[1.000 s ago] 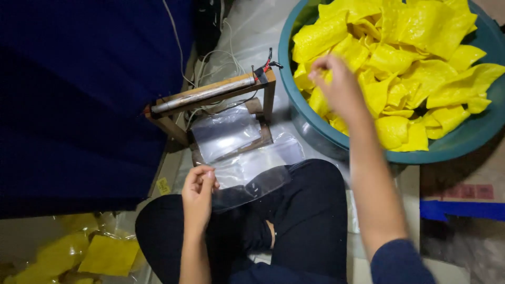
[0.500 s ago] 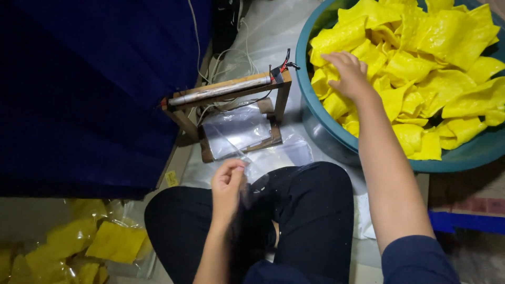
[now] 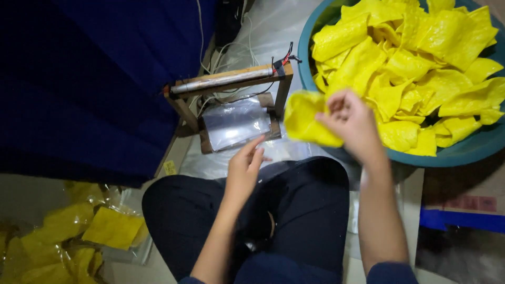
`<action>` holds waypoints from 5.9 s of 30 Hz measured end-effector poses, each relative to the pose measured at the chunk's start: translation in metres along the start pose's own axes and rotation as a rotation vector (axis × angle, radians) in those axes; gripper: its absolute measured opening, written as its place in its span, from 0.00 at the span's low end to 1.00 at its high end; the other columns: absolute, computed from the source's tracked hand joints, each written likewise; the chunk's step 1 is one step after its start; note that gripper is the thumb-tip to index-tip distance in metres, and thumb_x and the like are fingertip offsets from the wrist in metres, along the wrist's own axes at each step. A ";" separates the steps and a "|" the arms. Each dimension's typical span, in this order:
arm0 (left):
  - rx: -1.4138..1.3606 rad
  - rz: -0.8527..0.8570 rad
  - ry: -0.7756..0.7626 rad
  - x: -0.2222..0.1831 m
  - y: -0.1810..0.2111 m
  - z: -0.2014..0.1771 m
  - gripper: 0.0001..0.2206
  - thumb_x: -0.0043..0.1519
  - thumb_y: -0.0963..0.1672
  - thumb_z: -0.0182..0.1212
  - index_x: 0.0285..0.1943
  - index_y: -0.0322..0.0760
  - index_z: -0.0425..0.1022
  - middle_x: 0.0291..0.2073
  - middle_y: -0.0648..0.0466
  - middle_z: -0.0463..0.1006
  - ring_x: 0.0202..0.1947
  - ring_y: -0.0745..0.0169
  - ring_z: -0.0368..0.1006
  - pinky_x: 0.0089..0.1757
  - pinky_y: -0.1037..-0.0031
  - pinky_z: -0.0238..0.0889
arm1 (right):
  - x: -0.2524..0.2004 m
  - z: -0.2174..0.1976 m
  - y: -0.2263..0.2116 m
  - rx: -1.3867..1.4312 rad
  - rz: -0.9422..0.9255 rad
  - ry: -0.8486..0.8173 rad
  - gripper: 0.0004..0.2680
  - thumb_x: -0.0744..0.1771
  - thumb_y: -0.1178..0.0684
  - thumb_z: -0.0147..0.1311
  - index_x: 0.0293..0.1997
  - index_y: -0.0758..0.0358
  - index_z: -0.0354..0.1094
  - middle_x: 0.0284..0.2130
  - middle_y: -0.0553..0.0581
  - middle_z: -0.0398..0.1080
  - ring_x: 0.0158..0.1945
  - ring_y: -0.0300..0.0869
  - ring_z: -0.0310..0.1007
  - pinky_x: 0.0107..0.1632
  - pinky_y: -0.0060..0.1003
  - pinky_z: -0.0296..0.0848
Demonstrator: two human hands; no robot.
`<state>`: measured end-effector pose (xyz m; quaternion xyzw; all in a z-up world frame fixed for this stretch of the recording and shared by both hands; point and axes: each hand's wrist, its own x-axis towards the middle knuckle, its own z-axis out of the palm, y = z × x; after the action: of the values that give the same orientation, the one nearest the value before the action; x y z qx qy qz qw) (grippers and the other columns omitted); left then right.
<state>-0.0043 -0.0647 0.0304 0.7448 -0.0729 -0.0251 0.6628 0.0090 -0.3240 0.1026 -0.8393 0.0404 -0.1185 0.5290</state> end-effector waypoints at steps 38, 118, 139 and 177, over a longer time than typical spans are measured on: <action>-0.412 -0.315 -0.605 -0.008 -0.020 0.005 0.32 0.58 0.38 0.70 0.72 0.34 0.64 0.57 0.41 0.77 0.48 0.56 0.79 0.45 0.67 0.78 | -0.074 -0.005 0.015 -0.273 -0.441 -0.243 0.19 0.62 0.30 0.53 0.45 0.53 0.76 0.50 0.53 0.76 0.57 0.53 0.73 0.57 0.44 0.65; -0.209 0.048 -0.464 -0.039 0.000 -0.043 0.51 0.51 0.45 0.75 0.80 0.45 0.39 0.64 0.40 0.71 0.66 0.47 0.69 0.65 0.57 0.60 | -0.046 0.028 -0.081 -0.444 -0.652 -0.557 0.05 0.65 0.47 0.61 0.40 0.50 0.73 0.40 0.39 0.78 0.45 0.33 0.77 0.67 0.44 0.51; -0.103 0.397 0.340 -0.023 -0.018 -0.023 0.08 0.60 0.40 0.70 0.46 0.42 0.85 0.41 0.53 0.80 0.49 0.53 0.78 0.53 0.64 0.72 | -0.075 0.114 0.030 0.427 -0.344 0.087 0.02 0.69 0.65 0.57 0.42 0.73 0.68 0.37 0.63 0.68 0.43 0.48 0.75 0.50 0.38 0.73; -0.685 -0.170 0.505 0.127 -0.060 -0.070 0.18 0.58 0.41 0.70 0.57 0.35 0.75 0.38 0.59 0.76 0.39 0.74 0.71 0.42 0.83 0.69 | 0.076 0.204 0.034 1.018 0.338 0.290 0.03 0.68 0.56 0.57 0.39 0.57 0.67 0.29 0.45 0.70 0.35 0.34 0.75 0.42 0.32 0.77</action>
<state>0.1355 -0.0072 -0.0129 0.4678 0.1656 0.0805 0.8644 0.1334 -0.1745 0.0001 -0.4348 0.1844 -0.1508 0.8685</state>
